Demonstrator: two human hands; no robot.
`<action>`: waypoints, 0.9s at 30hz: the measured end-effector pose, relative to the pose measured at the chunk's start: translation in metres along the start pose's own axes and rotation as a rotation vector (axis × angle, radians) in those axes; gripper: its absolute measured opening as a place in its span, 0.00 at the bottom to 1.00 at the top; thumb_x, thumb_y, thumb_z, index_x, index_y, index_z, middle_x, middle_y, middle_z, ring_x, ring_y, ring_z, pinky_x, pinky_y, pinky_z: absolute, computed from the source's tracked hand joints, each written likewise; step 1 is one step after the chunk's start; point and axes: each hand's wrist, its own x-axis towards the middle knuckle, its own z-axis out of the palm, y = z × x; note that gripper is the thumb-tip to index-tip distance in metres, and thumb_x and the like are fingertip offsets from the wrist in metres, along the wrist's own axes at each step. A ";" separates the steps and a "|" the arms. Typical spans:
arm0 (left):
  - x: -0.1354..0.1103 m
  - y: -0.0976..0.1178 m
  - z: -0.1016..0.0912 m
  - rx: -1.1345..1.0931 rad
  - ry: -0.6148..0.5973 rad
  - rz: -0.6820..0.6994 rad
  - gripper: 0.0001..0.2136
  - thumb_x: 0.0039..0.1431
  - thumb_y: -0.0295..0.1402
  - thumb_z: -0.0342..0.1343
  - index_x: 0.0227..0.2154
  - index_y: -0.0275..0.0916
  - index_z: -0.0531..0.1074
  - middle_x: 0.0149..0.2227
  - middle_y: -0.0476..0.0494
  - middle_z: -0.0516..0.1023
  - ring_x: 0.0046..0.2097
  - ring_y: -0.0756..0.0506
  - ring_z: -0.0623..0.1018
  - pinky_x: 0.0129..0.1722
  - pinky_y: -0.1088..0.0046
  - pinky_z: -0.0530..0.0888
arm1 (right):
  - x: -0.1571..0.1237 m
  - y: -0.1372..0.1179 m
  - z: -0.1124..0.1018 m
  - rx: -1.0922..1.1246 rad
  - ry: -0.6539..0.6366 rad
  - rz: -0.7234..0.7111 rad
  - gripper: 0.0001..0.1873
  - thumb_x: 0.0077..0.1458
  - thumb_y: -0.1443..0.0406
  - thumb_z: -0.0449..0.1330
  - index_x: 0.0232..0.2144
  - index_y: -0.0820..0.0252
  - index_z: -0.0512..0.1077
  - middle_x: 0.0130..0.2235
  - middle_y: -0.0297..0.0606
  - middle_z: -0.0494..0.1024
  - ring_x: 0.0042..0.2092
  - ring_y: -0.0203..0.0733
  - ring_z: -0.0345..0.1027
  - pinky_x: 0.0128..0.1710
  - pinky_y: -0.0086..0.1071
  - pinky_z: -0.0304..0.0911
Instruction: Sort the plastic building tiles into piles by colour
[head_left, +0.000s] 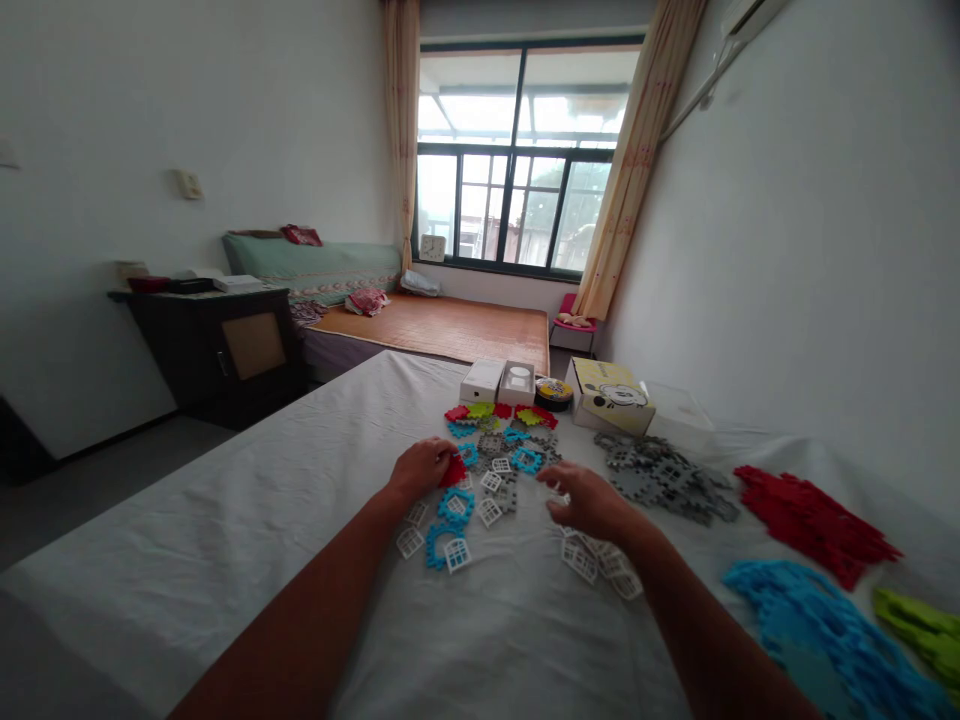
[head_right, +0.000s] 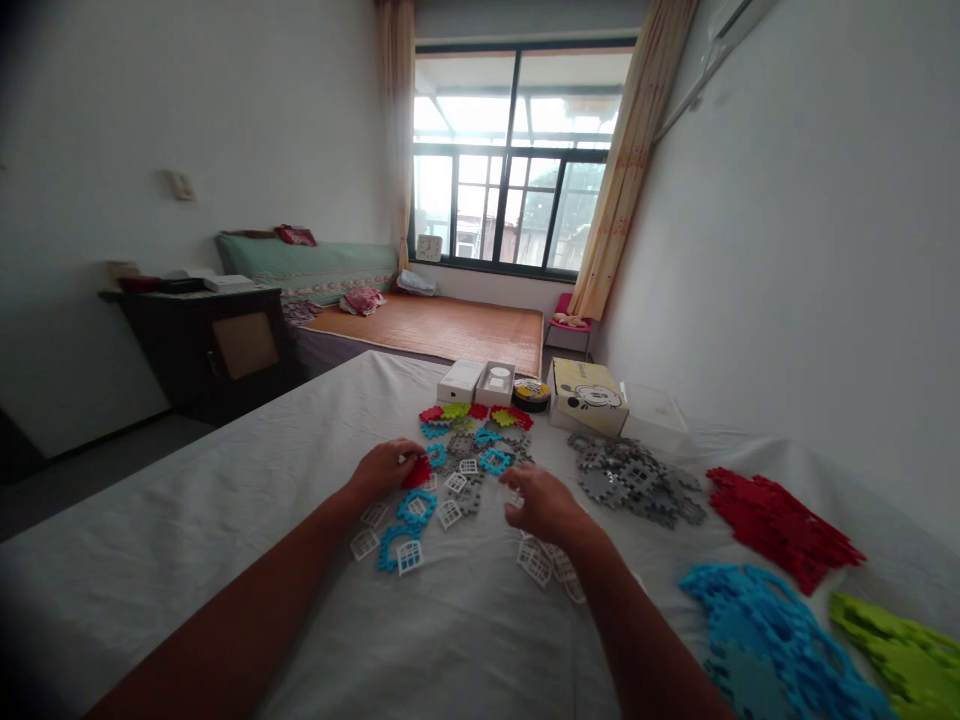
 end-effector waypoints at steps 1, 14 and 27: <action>0.000 0.000 0.000 0.001 -0.002 0.003 0.14 0.56 0.28 0.48 0.39 0.43 0.76 0.43 0.48 0.79 0.43 0.46 0.76 0.44 0.74 0.69 | -0.005 0.012 -0.013 -0.002 -0.068 0.022 0.21 0.45 0.68 0.59 0.45 0.58 0.73 0.41 0.39 0.75 0.38 0.39 0.69 0.40 0.30 0.64; -0.001 0.004 -0.002 0.014 -0.009 0.008 0.13 0.57 0.28 0.48 0.39 0.44 0.76 0.43 0.48 0.78 0.43 0.47 0.76 0.44 0.75 0.68 | 0.012 -0.049 0.040 -0.018 0.052 -0.296 0.22 0.57 0.70 0.53 0.53 0.49 0.68 0.54 0.33 0.72 0.52 0.42 0.62 0.52 0.35 0.57; -0.001 0.006 -0.003 0.005 -0.024 0.021 0.14 0.57 0.29 0.46 0.38 0.44 0.76 0.42 0.48 0.78 0.43 0.47 0.75 0.43 0.75 0.67 | 0.010 -0.030 0.013 -0.033 0.219 -0.123 0.16 0.60 0.68 0.50 0.47 0.54 0.71 0.42 0.38 0.79 0.44 0.41 0.68 0.45 0.33 0.58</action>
